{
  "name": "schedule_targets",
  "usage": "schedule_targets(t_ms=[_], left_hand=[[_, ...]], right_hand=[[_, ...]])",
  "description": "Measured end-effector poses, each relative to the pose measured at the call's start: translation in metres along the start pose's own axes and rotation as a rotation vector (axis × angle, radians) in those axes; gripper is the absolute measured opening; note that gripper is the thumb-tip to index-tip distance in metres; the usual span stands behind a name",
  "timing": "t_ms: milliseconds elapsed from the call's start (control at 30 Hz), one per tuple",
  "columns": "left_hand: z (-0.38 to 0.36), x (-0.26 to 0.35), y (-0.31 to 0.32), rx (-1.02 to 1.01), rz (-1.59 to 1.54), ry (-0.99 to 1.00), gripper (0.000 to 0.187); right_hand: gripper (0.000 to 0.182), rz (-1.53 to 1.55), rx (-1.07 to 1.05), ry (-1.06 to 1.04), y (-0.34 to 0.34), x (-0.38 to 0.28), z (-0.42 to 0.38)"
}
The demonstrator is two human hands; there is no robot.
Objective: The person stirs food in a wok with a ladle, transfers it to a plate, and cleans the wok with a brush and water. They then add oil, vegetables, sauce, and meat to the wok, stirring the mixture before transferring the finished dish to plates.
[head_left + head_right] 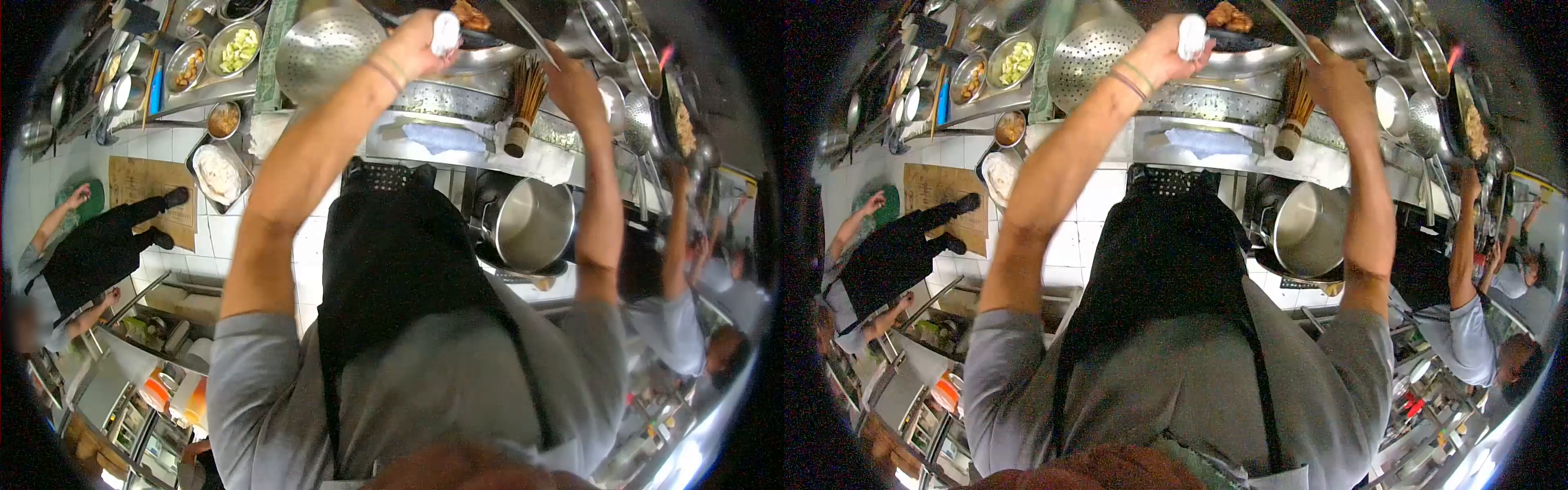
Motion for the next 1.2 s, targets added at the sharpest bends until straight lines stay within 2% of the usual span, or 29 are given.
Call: schedule_targets(t_ms=[67,133,167,200,233,267,300,333,367,400,433,467,533,567,600,667,700,733,767,800,833,867,933,967,1033,1067,1133,1200], left_hand=[[-0.005,-0.016,-0.013,-0.009,0.182,0.152,0.016],[-0.047,-0.044,-0.022,0.017,0.055,-0.002,0.016],[-0.053,-0.009,-0.012,-0.177,0.575,0.462,0.014],[-0.046,-0.003,-0.013,-0.289,0.684,0.549,0.012],[-0.040,0.003,-0.014,-0.398,0.777,0.645,0.011],[-0.018,0.011,-0.009,-0.269,0.387,0.321,0.011],[-0.002,0.019,-0.007,-0.050,-0.080,0.093,0.012],[-0.006,0.022,0.005,-0.037,-0.037,0.139,0.009],[-0.013,0.015,0.008,-0.107,-0.053,0.113,0.007],[-0.020,0.012,0.013,-0.182,-0.062,0.094,0.007],[-0.031,0.002,0.022,-0.444,-0.077,-0.090,0.014],[-0.033,0.004,0.024,-0.288,-0.032,-0.086,0.016],[-0.044,0.007,0.036,0.022,0.056,-0.085,0.021],[-0.032,0.011,0.036,-0.009,0.027,-0.106,0.025],[-0.014,0.012,0.031,0.015,0.016,-0.112,0.025],[0.013,0.000,0.008,-0.138,0.056,-0.002,0.022],[0.002,-0.006,-0.002,0.010,0.046,0.055,0.018],[-0.020,-0.016,-0.010,0.152,0.041,0.114,0.016],[-0.049,-0.026,-0.010,0.100,0.123,0.097,0.012],[-0.060,-0.044,-0.023,0.053,0.056,-0.010,0.013],[-0.062,-0.037,-0.022,-0.031,0.025,-0.037,0.014],[-0.067,-0.042,-0.024,-0.102,-0.019,-0.078,0.014],[-0.034,-0.011,-0.012,-0.087,-0.003,-0.023,0.015],[-0.022,-0.002,-0.005,-0.007,-0.037,0.032,0.015],[-0.034,-0.003,0.017,-0.060,0.048,-0.099,0.017],[-0.052,-0.007,0.031,-0.054,0.093,-0.166,0.017],[-0.054,-0.010,0.036,-0.049,0.048,-0.185,0.018],[-0.032,-0.003,0.038,-0.015,-0.037,-0.193,0.018]], right_hand=[[0.042,-0.043,0.027,0.202,-0.002,-0.010,0.004],[0.043,0.052,0.057,0.231,-0.020,0.005,-0.014],[0.043,0.100,0.073,0.253,-0.028,0.016,-0.029],[0.044,0.161,0.181,0.135,-0.036,0.028,-0.046],[0.043,0.141,0.145,0.121,-0.051,0.027,-0.063],[0.043,0.121,0.110,0.105,-0.065,0.026,-0.079],[0.042,0.102,0.076,0.090,-0.080,0.025,-0.095],[0.041,0.180,-0.024,0.116,-0.087,0.028,-0.105],[0.042,0.198,-0.103,0.125,-0.090,0.032,-0.116],[0.042,0.212,-0.036,0.023,-0.099,0.021,-0.126],[0.041,0.230,-0.080,0.035,-0.098,0.024,-0.130],[0.040,0.250,-0.138,0.051,-0.094,0.026,-0.133],[0.039,0.098,-0.189,0.111,-0.084,0.010,-0.114],[0.039,-0.015,-0.213,0.174,-0.075,-0.003,-0.100],[0.040,-0.135,-0.147,0.120,-0.057,-0.009,-0.084],[0.037,-0.045,-0.080,0.089,-0.006,-0.010,-0.047],[0.035,-0.055,0.024,0.112,0.013,-0.009,-0.034],[0.035,-0.031,0.032,0.145,0.009,-0.014,-0.036],[0.035,-0.011,0.040,0.178,0.000,-0.020,-0.041],[0.035,0.013,0.055,0.209,-0.011,-0.023,-0.044],[0.039,0.046,-0.052,0.263,-0.022,-0.013,-0.053],[0.038,0.051,-0.042,0.234,-0.031,-0.003,-0.066],[0.036,0.062,-0.013,0.155,-0.048,0.008,-0.085],[0.036,0.034,-0.079,0.157,-0.067,0.002,-0.095],[0.039,0.020,-0.141,0.135,-0.090,0.008,-0.117],[0.038,0.141,-0.112,0.086,-0.095,0.010,-0.123],[0.038,-0.007,-0.225,0.175,-0.101,0.000,-0.112],[0.037,-0.049,-0.184,0.171,-0.078,-0.009,-0.085]])
Point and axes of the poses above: each hand's wrist, its own z-axis towards the middle knuckle, its own y-axis out of the palm, x = y × z, the point moved 6 cm from there along z, towards the middle knuckle, and after that the axes turned 3 degrees about -z, right-handed, at the moved point
